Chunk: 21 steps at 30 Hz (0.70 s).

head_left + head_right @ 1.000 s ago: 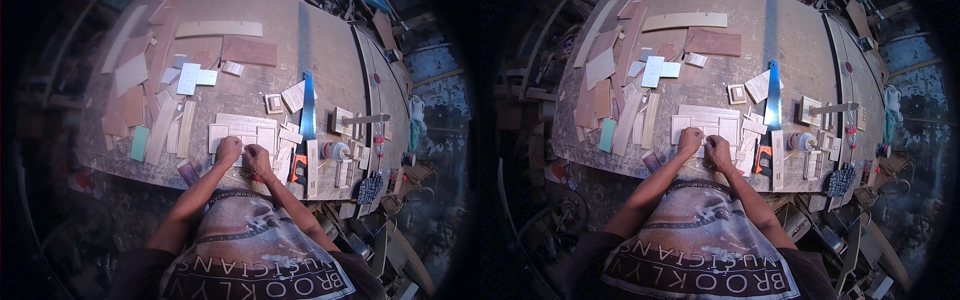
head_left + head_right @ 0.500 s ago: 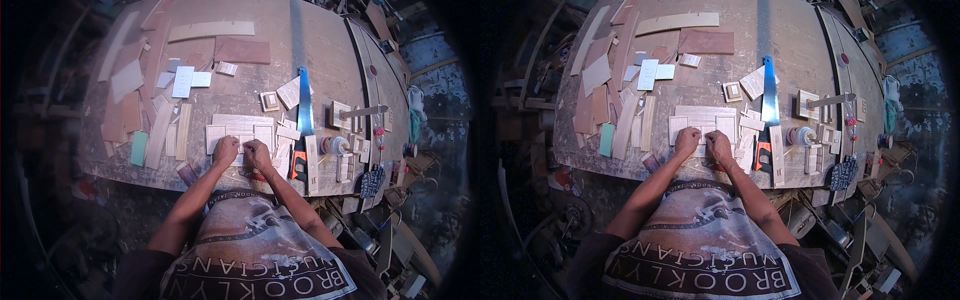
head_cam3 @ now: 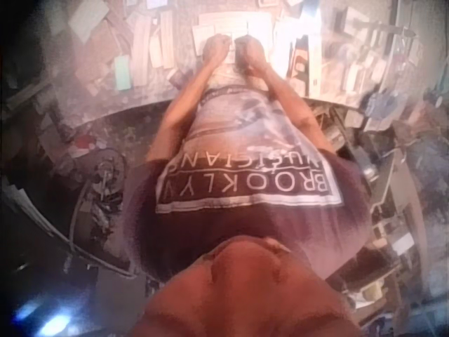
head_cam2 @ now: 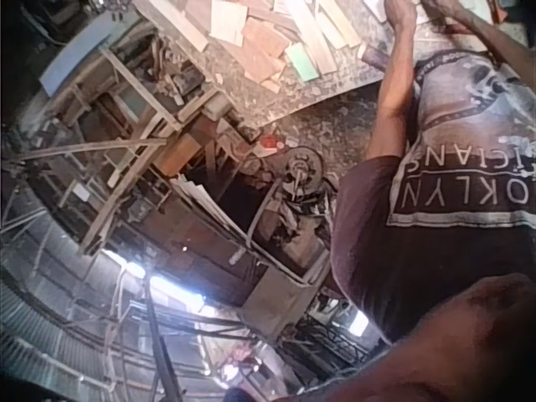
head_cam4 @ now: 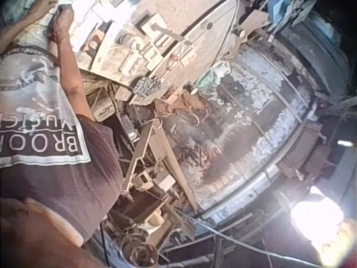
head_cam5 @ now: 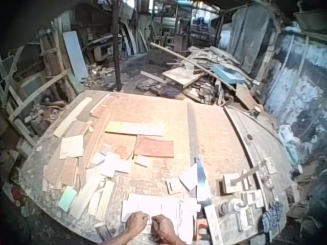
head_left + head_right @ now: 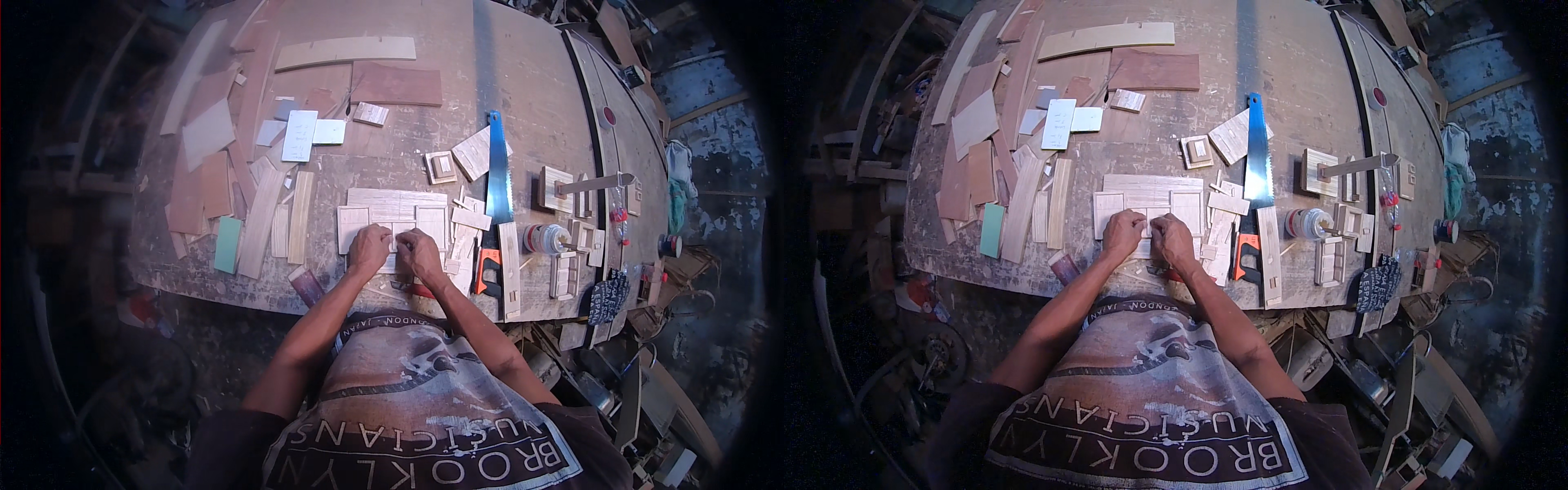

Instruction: Measuring, sanding, and assembling small wooden pieces at a workbench.

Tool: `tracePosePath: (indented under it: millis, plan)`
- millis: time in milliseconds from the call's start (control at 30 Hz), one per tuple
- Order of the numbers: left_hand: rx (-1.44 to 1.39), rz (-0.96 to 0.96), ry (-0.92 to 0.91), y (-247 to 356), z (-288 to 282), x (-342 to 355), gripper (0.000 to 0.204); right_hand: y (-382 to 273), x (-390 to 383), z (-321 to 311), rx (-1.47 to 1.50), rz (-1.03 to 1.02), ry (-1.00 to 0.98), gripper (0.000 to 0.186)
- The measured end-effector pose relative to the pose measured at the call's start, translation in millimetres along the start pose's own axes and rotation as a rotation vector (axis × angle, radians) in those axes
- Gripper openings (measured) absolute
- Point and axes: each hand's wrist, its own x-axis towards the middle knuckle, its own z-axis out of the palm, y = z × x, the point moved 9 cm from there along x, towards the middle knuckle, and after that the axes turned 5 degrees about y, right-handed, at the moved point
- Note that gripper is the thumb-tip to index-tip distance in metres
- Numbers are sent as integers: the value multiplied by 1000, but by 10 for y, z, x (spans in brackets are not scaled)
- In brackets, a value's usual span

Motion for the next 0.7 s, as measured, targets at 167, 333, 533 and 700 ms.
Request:
tracePosePath:
  millis: [167, 333, 533, 700]
  plan:
    - [-73, -17, 8, -54, -29, 3, 17, 156, -52, -318, 250, 149, 170, 24]
    - [-236, -105, 264, -418, -742, -185, 17, 791, -494, -1107, 259, 405, 429, 26]
    - [-159, -404, 310, -1241, -1202, -830, 18, 1249, -1191, -1401, 171, 490, 387, 28]
    - [-38, -258, 398, -1327, -943, -1056, 21, 898, -1057, -1138, 87, 289, 276, 32]
